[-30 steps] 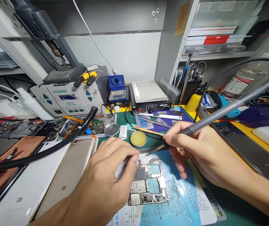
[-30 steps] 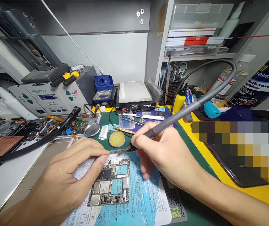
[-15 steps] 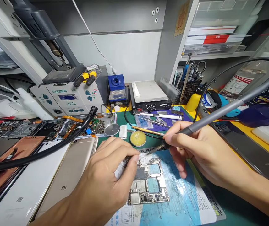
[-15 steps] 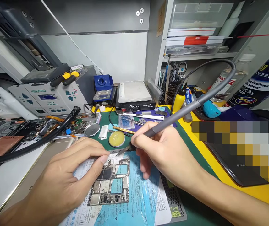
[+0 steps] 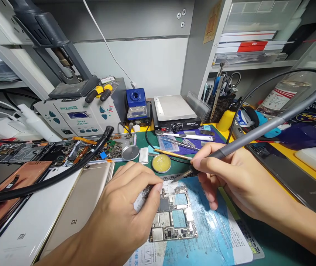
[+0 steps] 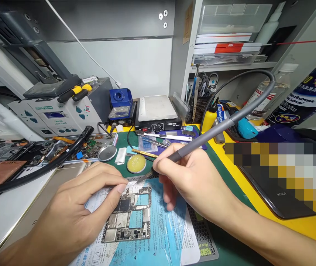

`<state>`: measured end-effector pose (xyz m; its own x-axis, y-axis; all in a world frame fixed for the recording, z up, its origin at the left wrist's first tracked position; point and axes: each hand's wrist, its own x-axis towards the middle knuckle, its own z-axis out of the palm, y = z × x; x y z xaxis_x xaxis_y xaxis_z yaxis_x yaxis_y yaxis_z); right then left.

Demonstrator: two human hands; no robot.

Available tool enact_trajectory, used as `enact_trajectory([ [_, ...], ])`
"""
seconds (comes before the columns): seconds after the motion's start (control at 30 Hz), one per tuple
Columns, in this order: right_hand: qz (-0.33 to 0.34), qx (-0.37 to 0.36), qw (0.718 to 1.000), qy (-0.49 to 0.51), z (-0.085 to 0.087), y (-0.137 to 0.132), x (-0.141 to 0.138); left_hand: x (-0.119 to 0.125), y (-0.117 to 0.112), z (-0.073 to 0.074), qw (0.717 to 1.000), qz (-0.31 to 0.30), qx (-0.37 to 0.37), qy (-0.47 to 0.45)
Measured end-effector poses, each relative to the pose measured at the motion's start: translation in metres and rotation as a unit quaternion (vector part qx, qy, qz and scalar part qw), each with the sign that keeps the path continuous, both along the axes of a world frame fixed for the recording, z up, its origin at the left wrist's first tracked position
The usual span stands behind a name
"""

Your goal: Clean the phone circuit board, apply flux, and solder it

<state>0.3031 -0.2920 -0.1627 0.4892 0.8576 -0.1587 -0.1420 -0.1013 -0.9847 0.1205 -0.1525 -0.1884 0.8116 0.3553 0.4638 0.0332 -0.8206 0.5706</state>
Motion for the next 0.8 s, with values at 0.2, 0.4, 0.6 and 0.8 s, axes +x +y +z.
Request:
enact_trajectory([
  [0.2,0.002,-0.009,1.000,-0.003,0.0025,0.0015,-0.0001,0.0001,-0.0004,0.0004,1.000,-0.001,0.004,-0.009],
  [0.4,0.002,0.008,1.000,0.008,-0.0006,0.0015,0.0008,0.0007,-0.0004,0.0010,1.000,-0.003,0.000,-0.008],
  [0.6,-0.001,0.011,1.000,0.005,-0.0029,-0.0006,0.0007,-0.0007,-0.0003,0.0004,1.000,0.000,0.004,-0.004],
  [0.8,0.001,0.021,1.000,0.010,-0.0028,-0.0001,0.0003,0.0001,-0.0001,0.0007,1.000,-0.003,0.001,-0.001],
])
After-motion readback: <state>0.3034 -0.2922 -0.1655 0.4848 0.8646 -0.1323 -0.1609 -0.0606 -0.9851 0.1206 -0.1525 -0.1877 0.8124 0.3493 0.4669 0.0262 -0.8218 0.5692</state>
